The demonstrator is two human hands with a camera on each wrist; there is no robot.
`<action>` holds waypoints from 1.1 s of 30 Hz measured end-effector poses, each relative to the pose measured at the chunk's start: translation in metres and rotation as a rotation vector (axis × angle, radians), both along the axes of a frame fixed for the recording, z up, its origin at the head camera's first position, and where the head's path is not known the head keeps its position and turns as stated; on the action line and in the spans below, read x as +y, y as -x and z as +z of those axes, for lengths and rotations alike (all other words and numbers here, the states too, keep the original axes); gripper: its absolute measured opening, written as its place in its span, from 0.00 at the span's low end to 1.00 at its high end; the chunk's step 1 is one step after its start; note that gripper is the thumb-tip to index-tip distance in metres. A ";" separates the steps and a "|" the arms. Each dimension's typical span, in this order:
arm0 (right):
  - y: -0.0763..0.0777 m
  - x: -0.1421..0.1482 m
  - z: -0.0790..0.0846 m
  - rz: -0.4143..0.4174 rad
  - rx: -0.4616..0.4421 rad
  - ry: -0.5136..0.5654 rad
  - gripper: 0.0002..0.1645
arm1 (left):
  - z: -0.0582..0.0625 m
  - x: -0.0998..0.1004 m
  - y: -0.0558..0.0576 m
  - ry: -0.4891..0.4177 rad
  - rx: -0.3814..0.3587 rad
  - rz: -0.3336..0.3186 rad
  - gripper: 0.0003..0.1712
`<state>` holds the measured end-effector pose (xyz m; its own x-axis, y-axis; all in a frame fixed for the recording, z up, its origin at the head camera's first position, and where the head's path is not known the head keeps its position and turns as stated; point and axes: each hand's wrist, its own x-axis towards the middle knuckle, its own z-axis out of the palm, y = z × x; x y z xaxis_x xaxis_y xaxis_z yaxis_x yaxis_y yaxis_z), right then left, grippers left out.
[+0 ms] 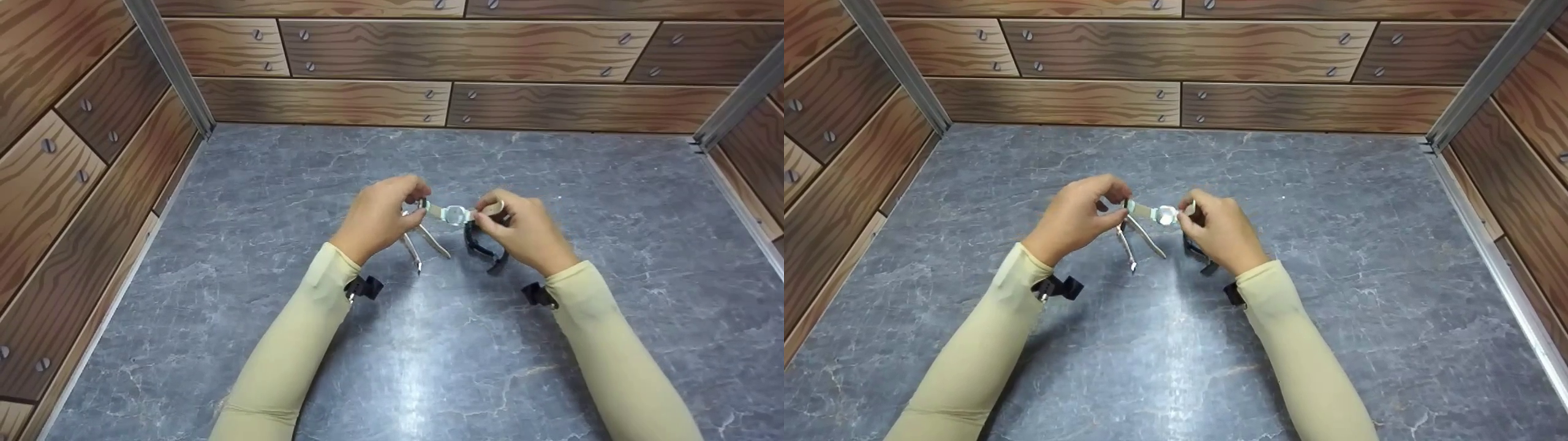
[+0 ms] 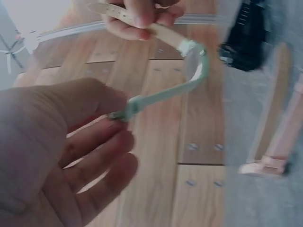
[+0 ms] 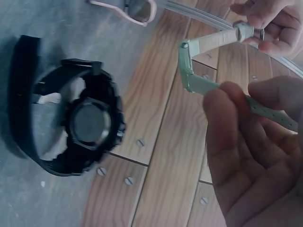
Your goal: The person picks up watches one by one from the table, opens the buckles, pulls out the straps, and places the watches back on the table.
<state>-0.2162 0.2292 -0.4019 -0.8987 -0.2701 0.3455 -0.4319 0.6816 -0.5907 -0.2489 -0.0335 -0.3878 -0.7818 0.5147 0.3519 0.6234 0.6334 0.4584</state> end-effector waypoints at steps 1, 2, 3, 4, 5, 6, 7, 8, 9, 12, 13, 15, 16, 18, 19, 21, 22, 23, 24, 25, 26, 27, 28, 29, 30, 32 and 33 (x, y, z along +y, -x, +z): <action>0.000 0.000 -0.002 0.001 -0.014 -0.020 0.05 | -0.004 0.002 0.002 0.009 0.015 -0.001 0.10; 0.000 0.001 -0.004 -0.001 -0.025 -0.040 0.05 | -0.008 0.004 0.004 0.021 0.029 -0.005 0.10; 0.001 0.001 -0.005 -0.003 -0.029 -0.062 0.06 | -0.012 0.005 0.007 0.034 0.040 -0.013 0.09; 0.001 0.001 -0.007 -0.005 -0.030 -0.081 0.06 | -0.016 0.007 0.009 0.046 0.051 -0.025 0.08; 0.001 0.001 -0.009 -0.006 -0.025 -0.099 0.06 | -0.020 0.008 0.010 0.064 0.065 -0.035 0.08; 0.002 0.001 -0.011 -0.003 -0.017 -0.116 0.06 | -0.023 0.009 0.011 0.080 0.074 -0.045 0.08; 0.002 0.001 -0.013 0.007 -0.008 -0.135 0.07 | -0.026 0.011 0.012 0.097 0.084 -0.052 0.09; 0.003 0.001 -0.015 0.018 0.005 -0.156 0.07 | -0.029 0.012 0.013 0.115 0.093 -0.060 0.10; 0.004 0.001 -0.017 0.034 0.018 -0.177 0.08 | -0.032 0.013 0.013 0.131 0.104 -0.070 0.10; 0.006 0.002 -0.024 0.087 0.060 -0.250 0.09 | -0.039 0.017 0.011 0.175 0.131 -0.085 0.11; 0.006 0.002 -0.027 0.106 0.074 -0.280 0.09 | -0.042 0.019 0.010 0.185 0.137 -0.091 0.11; 0.008 0.003 -0.032 0.140 0.107 -0.335 0.10 | -0.046 0.022 0.008 0.203 0.142 -0.096 0.11; 0.008 0.003 -0.033 0.155 0.120 -0.361 0.11 | -0.048 0.023 0.007 0.211 0.140 -0.095 0.11; 0.008 0.003 -0.036 0.181 0.138 -0.406 0.14 | -0.051 0.025 0.006 0.222 0.130 -0.098 0.11; 0.009 0.003 -0.037 0.193 0.144 -0.428 0.16 | -0.052 0.026 0.005 0.232 0.121 -0.100 0.11; 0.009 0.002 -0.038 0.208 0.149 -0.468 0.18 | -0.054 0.028 0.003 0.254 0.099 -0.104 0.12; 0.009 0.002 -0.037 0.216 0.144 -0.487 0.19 | -0.055 0.028 0.003 0.264 0.090 -0.108 0.12; 0.008 0.002 -0.037 0.224 0.137 -0.504 0.19 | -0.056 0.029 0.003 0.274 0.082 -0.112 0.12; 0.008 0.002 -0.036 0.233 0.123 -0.518 0.20 | -0.057 0.030 0.002 0.284 0.074 -0.116 0.12; 0.007 0.001 -0.036 0.241 0.104 -0.533 0.21 | -0.058 0.030 0.002 0.292 0.066 -0.121 0.12; 0.006 0.001 -0.035 0.248 0.081 -0.544 0.23 | -0.059 0.030 0.002 0.300 0.061 -0.127 0.13; 0.006 0.001 -0.034 0.255 0.056 -0.550 0.26 | -0.059 0.030 0.002 0.302 0.058 -0.138 0.13; 0.005 0.001 -0.034 0.261 0.034 -0.558 0.29 | -0.060 0.030 0.002 0.302 0.053 -0.155 0.13; 0.004 0.001 -0.033 0.269 0.014 -0.558 0.33 | -0.061 0.031 0.002 0.299 0.046 -0.176 0.14; 0.003 0.001 -0.032 0.279 -0.009 -0.556 0.37 | -0.061 0.031 0.001 0.295 0.036 -0.197 0.14; 0.002 0.003 -0.030 0.309 -0.050 -0.533 0.41 | -0.060 0.032 0.002 0.267 0.007 -0.240 0.13; 0.003 0.004 -0.028 0.327 -0.068 -0.515 0.42 | -0.059 0.032 0.002 0.243 -0.015 -0.259 0.12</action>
<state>-0.2188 0.2336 -0.4298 -0.7563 -0.6529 0.0420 -0.6400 0.7250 -0.2545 -0.2506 -0.0018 -0.4470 -0.6189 0.7635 0.1845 0.7717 0.5471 0.3243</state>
